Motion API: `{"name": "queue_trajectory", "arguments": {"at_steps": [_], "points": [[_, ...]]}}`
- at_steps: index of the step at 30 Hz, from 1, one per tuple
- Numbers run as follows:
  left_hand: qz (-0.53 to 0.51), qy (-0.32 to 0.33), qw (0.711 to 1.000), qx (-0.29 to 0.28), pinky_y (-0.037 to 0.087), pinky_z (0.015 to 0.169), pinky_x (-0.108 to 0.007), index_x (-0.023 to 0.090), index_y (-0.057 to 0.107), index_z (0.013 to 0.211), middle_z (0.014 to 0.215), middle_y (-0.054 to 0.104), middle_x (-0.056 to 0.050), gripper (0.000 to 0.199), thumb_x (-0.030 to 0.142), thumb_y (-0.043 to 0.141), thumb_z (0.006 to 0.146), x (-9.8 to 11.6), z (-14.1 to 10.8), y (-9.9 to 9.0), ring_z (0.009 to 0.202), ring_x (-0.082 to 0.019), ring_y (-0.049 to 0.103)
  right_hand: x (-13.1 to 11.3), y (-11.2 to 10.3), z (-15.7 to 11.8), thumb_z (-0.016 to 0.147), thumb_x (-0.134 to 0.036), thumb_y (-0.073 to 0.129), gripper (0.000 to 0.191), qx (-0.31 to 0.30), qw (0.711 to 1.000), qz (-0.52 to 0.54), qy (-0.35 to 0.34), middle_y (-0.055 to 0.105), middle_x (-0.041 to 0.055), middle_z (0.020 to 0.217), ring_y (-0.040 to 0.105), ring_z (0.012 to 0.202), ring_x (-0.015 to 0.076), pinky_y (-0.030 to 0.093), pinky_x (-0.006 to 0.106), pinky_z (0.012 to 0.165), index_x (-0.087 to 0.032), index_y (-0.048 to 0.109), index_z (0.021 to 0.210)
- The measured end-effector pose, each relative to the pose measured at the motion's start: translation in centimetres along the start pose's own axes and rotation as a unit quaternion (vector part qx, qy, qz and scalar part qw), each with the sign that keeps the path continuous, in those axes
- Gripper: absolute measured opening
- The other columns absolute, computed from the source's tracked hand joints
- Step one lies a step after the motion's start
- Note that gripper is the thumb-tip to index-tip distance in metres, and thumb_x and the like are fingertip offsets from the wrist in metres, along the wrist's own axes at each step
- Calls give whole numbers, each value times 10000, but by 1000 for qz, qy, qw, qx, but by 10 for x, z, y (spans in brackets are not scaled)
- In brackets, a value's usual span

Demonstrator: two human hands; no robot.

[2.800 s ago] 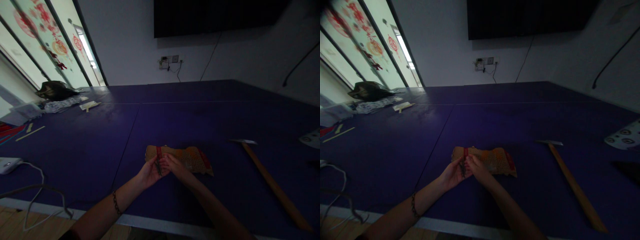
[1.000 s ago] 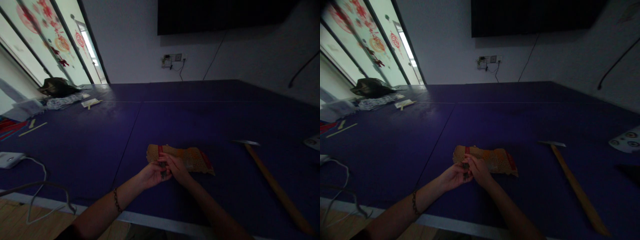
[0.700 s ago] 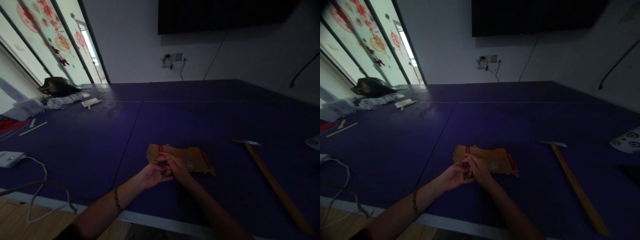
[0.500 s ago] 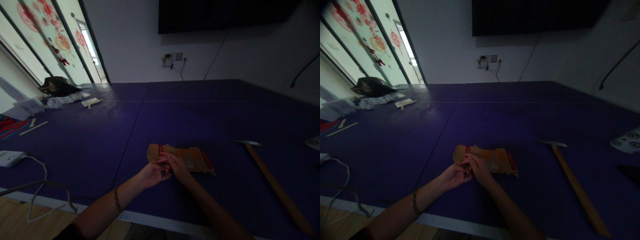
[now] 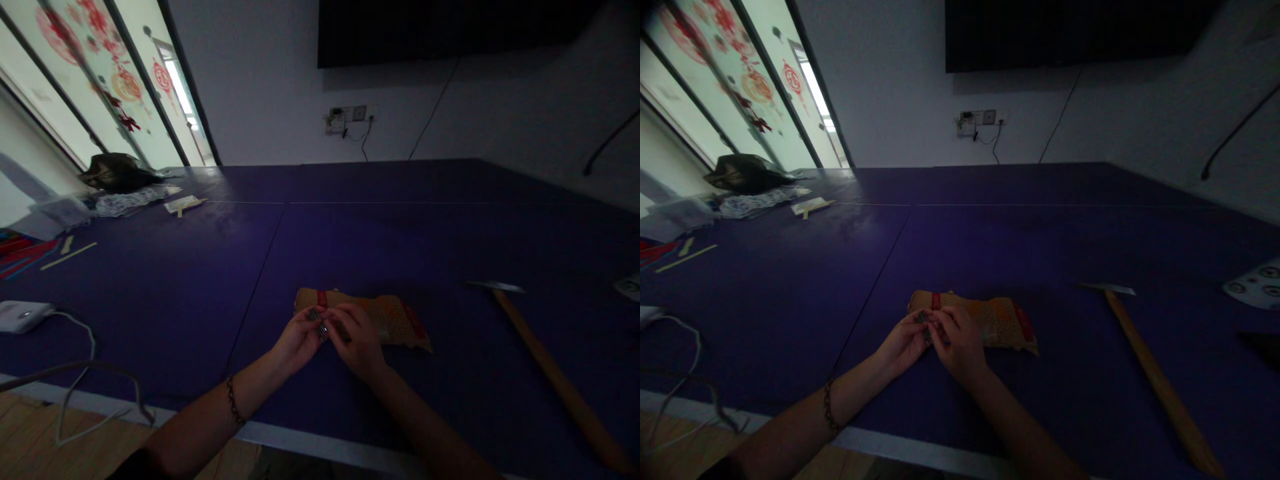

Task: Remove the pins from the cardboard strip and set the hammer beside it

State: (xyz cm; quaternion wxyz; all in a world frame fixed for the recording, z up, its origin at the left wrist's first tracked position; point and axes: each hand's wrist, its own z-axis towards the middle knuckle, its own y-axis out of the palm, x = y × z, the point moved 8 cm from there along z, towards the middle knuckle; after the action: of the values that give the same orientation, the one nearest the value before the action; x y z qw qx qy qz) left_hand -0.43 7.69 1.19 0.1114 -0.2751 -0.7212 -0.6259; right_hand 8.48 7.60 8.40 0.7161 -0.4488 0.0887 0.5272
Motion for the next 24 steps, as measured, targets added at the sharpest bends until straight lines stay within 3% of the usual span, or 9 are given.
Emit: {"name": "queue_trajectory", "arguments": {"at_steps": [4, 8, 17, 24], "points": [[18, 7, 999, 26, 428, 644, -213, 98, 587, 772, 743, 606, -41, 130, 43, 585, 654, -3, 1, -8, 653, -113, 571, -5, 24, -5, 703, -159, 570, 263, -86, 996, -9, -2, 564, 93, 913, 545, 885, 225, 471, 355, 763, -164, 568, 966], [19, -11, 999, 44, 419, 638, -231, 105, 602, 772, 728, 602, -37, 80, 122, 564, 705, -8, -1, -9, 639, -119, 563, 4, 34, -5, 671, -88, 564, 187, -123, 990, 20, 59, 556, 48, 821, 561, 727, 167, 486, 289, 673, -175, 582, 836], [12, -8, 1000, -16, 356, 890, -333, 111, 608, 853, 1012, 591, -103, 180, 232, 557, 730, -9, -5, 8, 1001, -220, 507, 20, 31, -6, 646, -112, 554, 59, -101, 986, 22, 129, 565, 12, 644, 531, 552, 131, 424, 235, 519, -165, 567, 622], [30, -29, 998, -52, 286, 963, -299, 135, 601, 965, 1118, 545, -89, 272, 198, 604, 701, -12, -10, 17, 1099, -209, 442, 31, 28, -5, 605, -138, 534, 162, -79, 980, 22, 182, 494, -21, 493, 467, 479, 113, 333, 214, 464, -175, 459, 467]]}}
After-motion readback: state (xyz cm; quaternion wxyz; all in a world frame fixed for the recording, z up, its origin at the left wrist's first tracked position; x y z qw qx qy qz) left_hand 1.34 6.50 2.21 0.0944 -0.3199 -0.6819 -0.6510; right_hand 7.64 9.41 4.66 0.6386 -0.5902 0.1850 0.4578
